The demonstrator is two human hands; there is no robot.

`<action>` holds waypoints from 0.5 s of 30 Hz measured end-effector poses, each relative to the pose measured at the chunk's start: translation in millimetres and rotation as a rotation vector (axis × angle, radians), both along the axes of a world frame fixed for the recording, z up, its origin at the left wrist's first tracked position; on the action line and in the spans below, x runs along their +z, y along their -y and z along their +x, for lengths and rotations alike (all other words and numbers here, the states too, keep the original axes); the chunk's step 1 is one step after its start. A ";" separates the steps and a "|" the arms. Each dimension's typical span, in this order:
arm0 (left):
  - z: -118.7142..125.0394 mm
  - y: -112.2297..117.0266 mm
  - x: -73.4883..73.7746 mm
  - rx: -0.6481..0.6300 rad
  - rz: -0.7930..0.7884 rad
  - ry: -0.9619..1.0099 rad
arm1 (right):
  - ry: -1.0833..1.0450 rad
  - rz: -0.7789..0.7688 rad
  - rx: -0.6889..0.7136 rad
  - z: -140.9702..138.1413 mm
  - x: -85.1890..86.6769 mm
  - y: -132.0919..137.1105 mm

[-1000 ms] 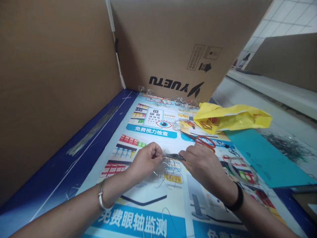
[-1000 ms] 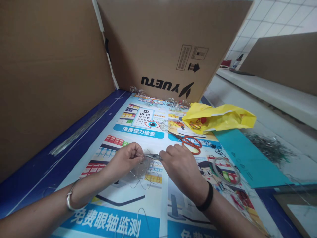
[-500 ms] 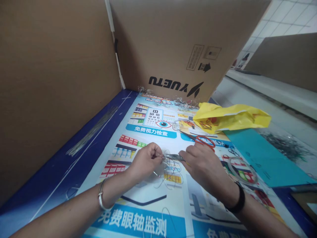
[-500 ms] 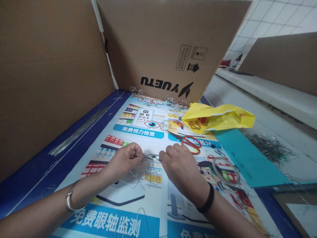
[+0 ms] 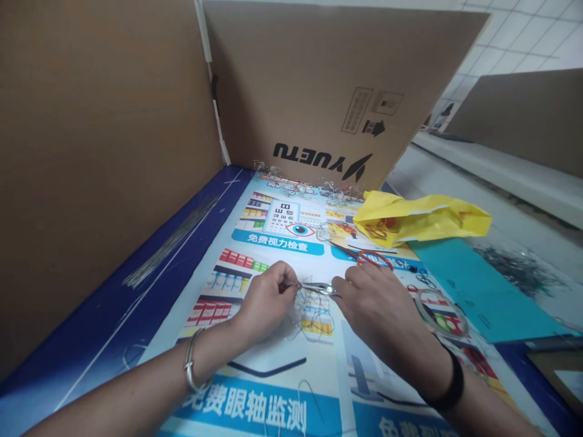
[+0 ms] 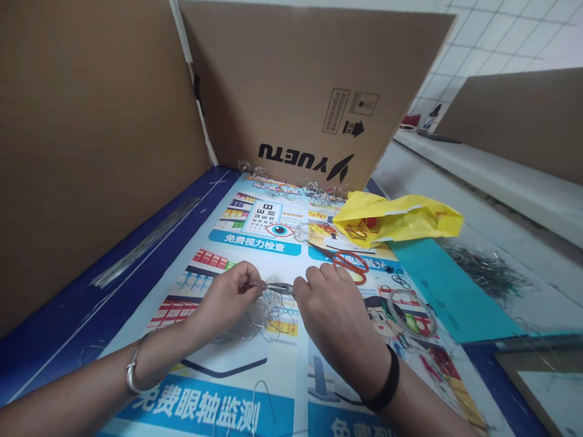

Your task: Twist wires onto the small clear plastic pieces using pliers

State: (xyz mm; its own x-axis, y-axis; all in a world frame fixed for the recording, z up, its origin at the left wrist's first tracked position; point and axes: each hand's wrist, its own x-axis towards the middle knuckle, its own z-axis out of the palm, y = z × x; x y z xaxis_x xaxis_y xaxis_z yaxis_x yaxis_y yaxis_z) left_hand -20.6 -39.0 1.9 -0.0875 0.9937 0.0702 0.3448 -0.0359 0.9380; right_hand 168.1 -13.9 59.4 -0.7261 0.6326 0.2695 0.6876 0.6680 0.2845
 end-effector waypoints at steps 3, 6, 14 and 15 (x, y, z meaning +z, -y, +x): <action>0.3 1.4 0.8 0.033 0.018 -0.045 | 0.021 0.005 -0.017 -4.7 -1.4 2.7; 0.8 1.9 2.3 0.059 0.031 -0.061 | 0.021 0.003 -0.035 -7.5 -3.2 4.7; 1.2 2.0 3.9 0.078 0.020 -0.035 | -0.015 0.041 -0.039 -6.7 -7.1 5.9; 1.3 1.8 3.5 0.076 0.020 -0.028 | -0.016 0.043 -0.039 -6.4 -7.6 5.7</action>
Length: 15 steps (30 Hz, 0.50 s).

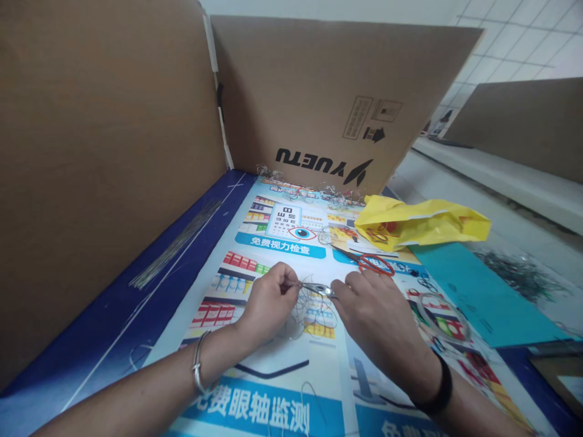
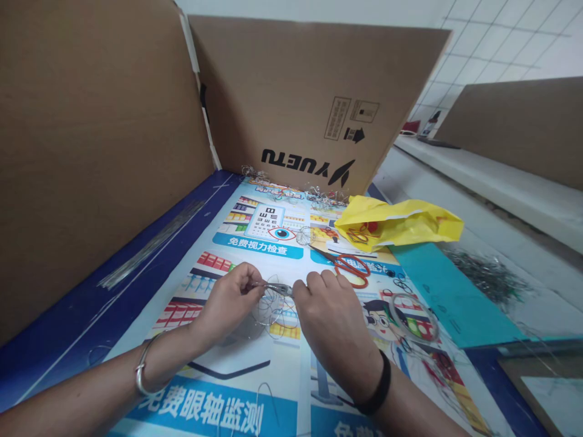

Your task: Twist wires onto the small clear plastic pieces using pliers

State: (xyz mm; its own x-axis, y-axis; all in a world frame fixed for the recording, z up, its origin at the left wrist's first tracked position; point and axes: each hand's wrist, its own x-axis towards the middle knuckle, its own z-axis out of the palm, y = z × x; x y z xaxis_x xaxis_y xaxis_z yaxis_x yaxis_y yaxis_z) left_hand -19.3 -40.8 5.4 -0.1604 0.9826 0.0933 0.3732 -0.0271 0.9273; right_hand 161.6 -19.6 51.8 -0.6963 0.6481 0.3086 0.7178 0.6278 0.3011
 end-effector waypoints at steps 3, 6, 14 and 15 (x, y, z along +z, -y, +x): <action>0.4 -0.8 -1.9 -0.001 0.003 0.011 | 0.001 0.003 0.000 0.8 -1.7 -0.7; 0.8 -1.7 -4.3 -0.004 0.006 0.000 | 0.007 0.001 0.000 1.1 -2.9 -1.2; 1.8 -1.1 -7.3 -0.007 0.011 0.006 | 0.034 0.013 -0.001 0.3 -4.3 0.3; 2.0 -1.0 -7.0 -0.004 0.013 0.005 | 0.037 0.016 -0.001 0.1 -4.6 0.8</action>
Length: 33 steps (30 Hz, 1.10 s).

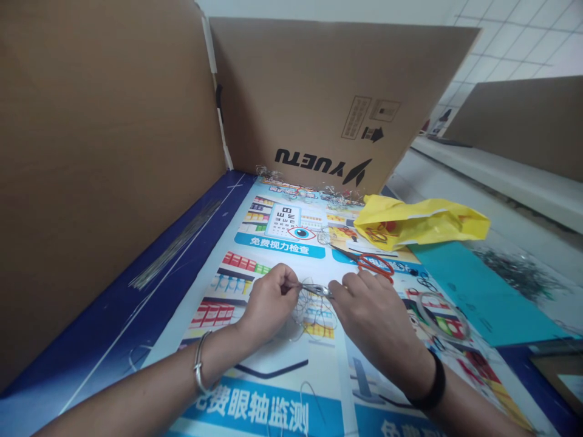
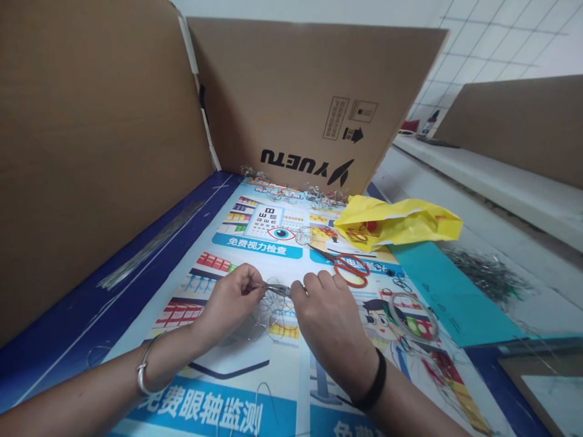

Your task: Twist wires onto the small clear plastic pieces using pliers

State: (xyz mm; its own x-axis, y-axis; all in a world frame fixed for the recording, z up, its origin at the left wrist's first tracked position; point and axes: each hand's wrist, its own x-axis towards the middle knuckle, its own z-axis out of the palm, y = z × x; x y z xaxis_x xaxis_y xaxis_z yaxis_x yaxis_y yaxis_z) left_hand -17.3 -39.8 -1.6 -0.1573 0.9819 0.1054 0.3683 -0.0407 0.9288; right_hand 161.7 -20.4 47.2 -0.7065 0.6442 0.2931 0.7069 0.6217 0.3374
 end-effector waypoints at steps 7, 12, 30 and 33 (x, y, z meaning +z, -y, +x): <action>1.7 0.1 4.4 0.028 0.001 -0.027 | 0.043 0.084 -0.001 -2.4 0.0 6.2; 2.8 0.9 9.5 0.087 0.014 -0.068 | 0.054 0.120 -0.007 -3.6 -0.6 7.7; -0.2 0.5 8.3 0.077 0.006 0.031 | 0.008 0.054 0.014 0.1 -8.0 -0.6; -0.8 -0.7 6.5 0.049 -0.006 0.085 | -0.062 -0.025 0.013 2.7 -13.1 -8.4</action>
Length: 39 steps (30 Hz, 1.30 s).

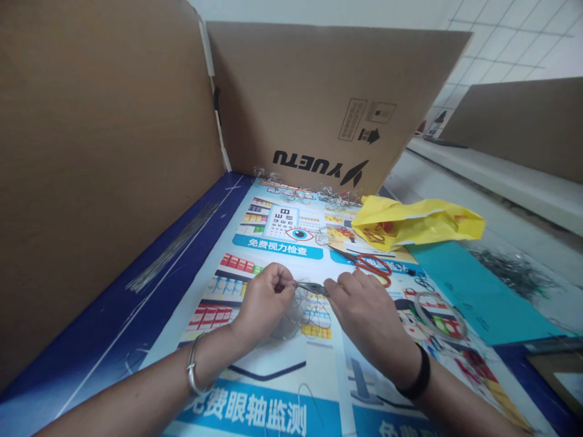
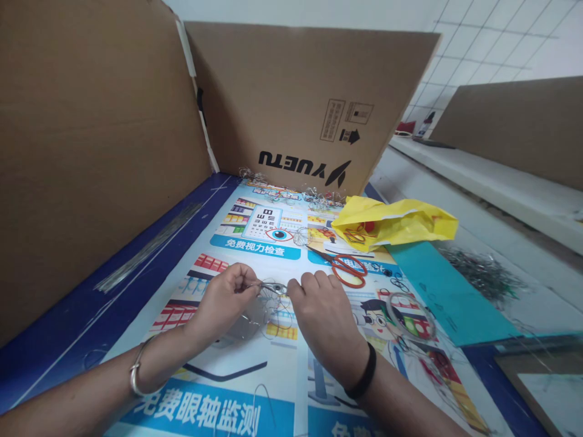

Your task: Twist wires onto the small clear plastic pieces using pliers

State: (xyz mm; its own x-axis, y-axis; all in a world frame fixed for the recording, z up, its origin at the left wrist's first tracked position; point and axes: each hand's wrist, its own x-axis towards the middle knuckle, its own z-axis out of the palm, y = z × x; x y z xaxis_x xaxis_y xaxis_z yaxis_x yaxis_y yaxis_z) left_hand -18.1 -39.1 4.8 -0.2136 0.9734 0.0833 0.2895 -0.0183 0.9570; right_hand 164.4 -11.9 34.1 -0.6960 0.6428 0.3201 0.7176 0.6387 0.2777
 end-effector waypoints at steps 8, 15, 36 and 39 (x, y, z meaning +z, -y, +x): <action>-1.5 -3.2 -3.7 -0.072 -0.026 0.058 | -0.196 -0.203 0.034 6.3 -7.5 -10.6; -6.2 -6.8 -5.3 -0.184 -0.066 0.222 | -0.287 -0.293 0.084 9.6 -13.7 -15.7; -10.8 -7.1 -3.9 -0.260 -0.041 0.192 | -0.347 -0.424 0.124 14.1 -11.3 -25.0; -13.8 -8.6 -1.5 -0.241 -0.035 0.146 | -0.364 -0.302 0.163 22.8 -16.8 -33.8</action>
